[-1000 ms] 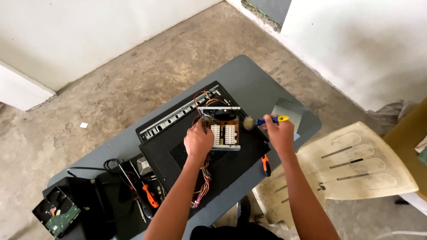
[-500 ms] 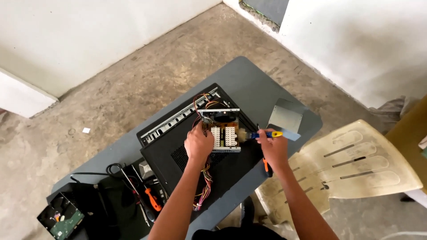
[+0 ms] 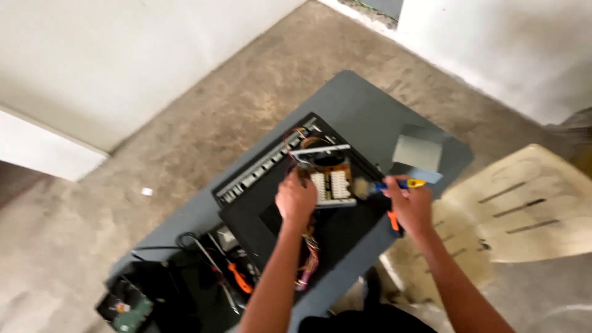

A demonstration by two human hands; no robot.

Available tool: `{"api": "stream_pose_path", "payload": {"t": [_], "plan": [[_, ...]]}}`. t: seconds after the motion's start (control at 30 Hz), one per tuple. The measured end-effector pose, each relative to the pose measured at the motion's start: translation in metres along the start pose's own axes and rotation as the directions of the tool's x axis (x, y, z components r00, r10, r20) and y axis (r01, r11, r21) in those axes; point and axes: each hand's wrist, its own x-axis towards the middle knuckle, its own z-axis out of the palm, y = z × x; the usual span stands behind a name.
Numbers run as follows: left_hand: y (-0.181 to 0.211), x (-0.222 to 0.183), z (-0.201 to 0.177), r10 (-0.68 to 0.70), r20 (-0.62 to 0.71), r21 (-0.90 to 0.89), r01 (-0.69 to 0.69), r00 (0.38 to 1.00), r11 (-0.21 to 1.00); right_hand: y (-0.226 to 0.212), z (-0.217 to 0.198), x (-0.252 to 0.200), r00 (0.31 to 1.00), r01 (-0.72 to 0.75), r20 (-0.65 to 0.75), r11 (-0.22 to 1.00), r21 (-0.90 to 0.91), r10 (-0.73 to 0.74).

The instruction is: The person is disassembling a desktop computer by unscrewing the power supply and then cleaning the internal components with a brush.

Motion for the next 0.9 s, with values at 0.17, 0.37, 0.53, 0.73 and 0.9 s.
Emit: {"api": "stream_pose_path", "payload": {"t": [0.17, 0.37, 0.53, 0.73, 0.9], "plan": [[-0.002, 0.000, 0.006, 0.014, -0.023, 0.032, -0.013, 1.000, 0.999, -0.025, -0.007, -0.006, 0.996, 0.059, 0.058, 0.998, 0.034, -0.061], [0.018, -0.013, -0.031, -0.019, 0.127, -0.024, 0.022, 0.992, 0.999, -0.034, -0.010, -0.006, 0.997, -0.019, 0.080, 0.999, 0.044, 0.015], [0.019, -0.016, -0.034, -0.015, 0.136, -0.043, 0.021, 0.991, 0.999, -0.057, -0.017, -0.012, 0.997, 0.070, 0.023, 0.996, 0.059, -0.071], [0.023, -0.015, -0.041, -0.006, 0.154, -0.080, 0.019, 0.988, 0.997, -0.073, -0.010, -0.007, 0.990, 0.138, 0.026, 0.990, 0.042, -0.139], [0.031, -0.022, -0.060, -0.014, 0.205, -0.174, 0.050, 0.979, 0.983, -0.088, -0.007, 0.004, 0.934, 0.250, 0.250, 0.967, 0.055, -0.256]]}}
